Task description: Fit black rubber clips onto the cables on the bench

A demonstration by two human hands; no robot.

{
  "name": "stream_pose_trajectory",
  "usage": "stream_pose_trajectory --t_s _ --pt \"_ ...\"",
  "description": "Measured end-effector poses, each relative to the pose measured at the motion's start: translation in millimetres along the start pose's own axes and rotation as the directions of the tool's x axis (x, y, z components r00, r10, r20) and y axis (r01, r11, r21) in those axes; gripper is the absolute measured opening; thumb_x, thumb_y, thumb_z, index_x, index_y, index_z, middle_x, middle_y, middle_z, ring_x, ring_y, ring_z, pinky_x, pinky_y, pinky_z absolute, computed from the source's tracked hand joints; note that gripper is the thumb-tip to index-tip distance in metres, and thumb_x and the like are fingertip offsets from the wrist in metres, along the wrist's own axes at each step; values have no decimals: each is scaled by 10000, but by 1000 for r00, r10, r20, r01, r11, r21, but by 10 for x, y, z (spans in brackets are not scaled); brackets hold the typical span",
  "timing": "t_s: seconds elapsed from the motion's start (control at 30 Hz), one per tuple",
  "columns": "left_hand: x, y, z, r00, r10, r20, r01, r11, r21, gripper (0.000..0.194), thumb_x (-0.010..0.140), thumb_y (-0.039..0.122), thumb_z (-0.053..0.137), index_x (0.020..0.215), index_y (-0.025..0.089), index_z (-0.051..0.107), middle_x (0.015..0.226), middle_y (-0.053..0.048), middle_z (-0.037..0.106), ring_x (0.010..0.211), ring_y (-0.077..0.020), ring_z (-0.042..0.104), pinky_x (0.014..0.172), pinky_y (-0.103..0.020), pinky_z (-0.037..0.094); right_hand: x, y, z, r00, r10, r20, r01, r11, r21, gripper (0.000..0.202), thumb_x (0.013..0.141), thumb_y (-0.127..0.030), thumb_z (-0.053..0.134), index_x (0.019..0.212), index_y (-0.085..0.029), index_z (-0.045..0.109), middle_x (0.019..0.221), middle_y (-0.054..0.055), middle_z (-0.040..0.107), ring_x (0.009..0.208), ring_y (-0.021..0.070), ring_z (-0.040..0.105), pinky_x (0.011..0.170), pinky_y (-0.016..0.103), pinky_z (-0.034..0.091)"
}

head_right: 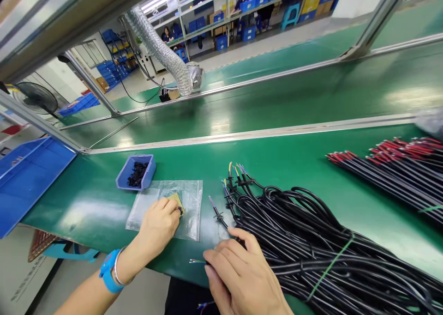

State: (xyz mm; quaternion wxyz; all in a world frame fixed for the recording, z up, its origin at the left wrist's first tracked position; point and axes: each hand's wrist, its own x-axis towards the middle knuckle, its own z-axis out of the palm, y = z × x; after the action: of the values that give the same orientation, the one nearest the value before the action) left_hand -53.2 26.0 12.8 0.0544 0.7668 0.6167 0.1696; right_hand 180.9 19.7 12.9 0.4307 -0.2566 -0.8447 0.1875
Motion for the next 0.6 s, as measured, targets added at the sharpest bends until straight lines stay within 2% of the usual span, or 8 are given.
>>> stream_pose_trajectory --t_s 0.13,0.2,0.23,0.27,0.33,0.4,0.5,0.6 --pt "-94 81 -68 994 -78 -79 65 987 -146 160 880 97 517 754 178 571 980 -90 689 910 -211 641 795 -363 526 0 33 -8 998 9 -55 -11 999 -41 148 855 -97 572 931 -207 635 741 -36 664 718 132 612 956 379 370" --pt "-189 202 -44 976 -210 -57 166 888 -428 161 924 149 474 777 179 532 1059 -112 700 892 -191 687 756 -328 556 6 19 -14 993 34 -112 -39 998 -40 137 854 -108 595 926 -207 657 706 -32 646 697 136 592 890 378 398" --pt "-237 273 -14 956 -293 -4 229 756 -613 172 934 187 480 767 179 518 1070 -116 707 863 -186 704 731 -314 565 14 3 -18 988 52 -144 -58 998 -38 130 856 -113 602 917 -206 669 682 -30 633 685 137 577 841 372 405" --pt "-281 344 25 928 -364 74 283 566 -774 187 932 229 509 753 177 513 1064 -114 713 835 -184 712 715 -305 569 25 -15 -23 983 68 -173 -76 996 -41 124 857 -118 607 906 -205 680 657 -30 619 675 139 563 793 365 403" --pt "-347 470 109 868 -442 227 330 172 -928 225 893 298 608 723 171 533 1030 -96 719 823 -184 711 723 -298 568 49 -47 -26 974 87 -208 -101 993 -59 119 858 -125 610 880 -204 696 617 -30 599 668 141 542 725 353 380" --pt "-384 556 180 844 -453 286 315 -12 -949 242 856 329 680 717 166 567 998 -74 718 824 -171 699 725 -273 559 64 -62 -21 976 88 -201 -107 991 -84 116 860 -128 611 866 -200 702 598 -29 588 669 141 533 704 349 364" --pt "-411 604 227 854 -420 306 291 -101 -951 241 839 344 720 738 161 600 993 -61 716 784 -144 684 721 -254 551 59 -54 3 979 89 -186 -108 990 -94 110 867 -127 613 869 -194 700 599 -29 584 669 141 521 708 352 351" --pt "-433 590 216 880 -382 282 270 -86 -959 217 834 331 735 778 161 611 1022 -61 715 768 -126 676 742 -257 550 46 -38 20 979 89 -184 -106 991 -85 109 873 -125 614 879 -194 697 609 -32 594 663 140 509 717 357 337"
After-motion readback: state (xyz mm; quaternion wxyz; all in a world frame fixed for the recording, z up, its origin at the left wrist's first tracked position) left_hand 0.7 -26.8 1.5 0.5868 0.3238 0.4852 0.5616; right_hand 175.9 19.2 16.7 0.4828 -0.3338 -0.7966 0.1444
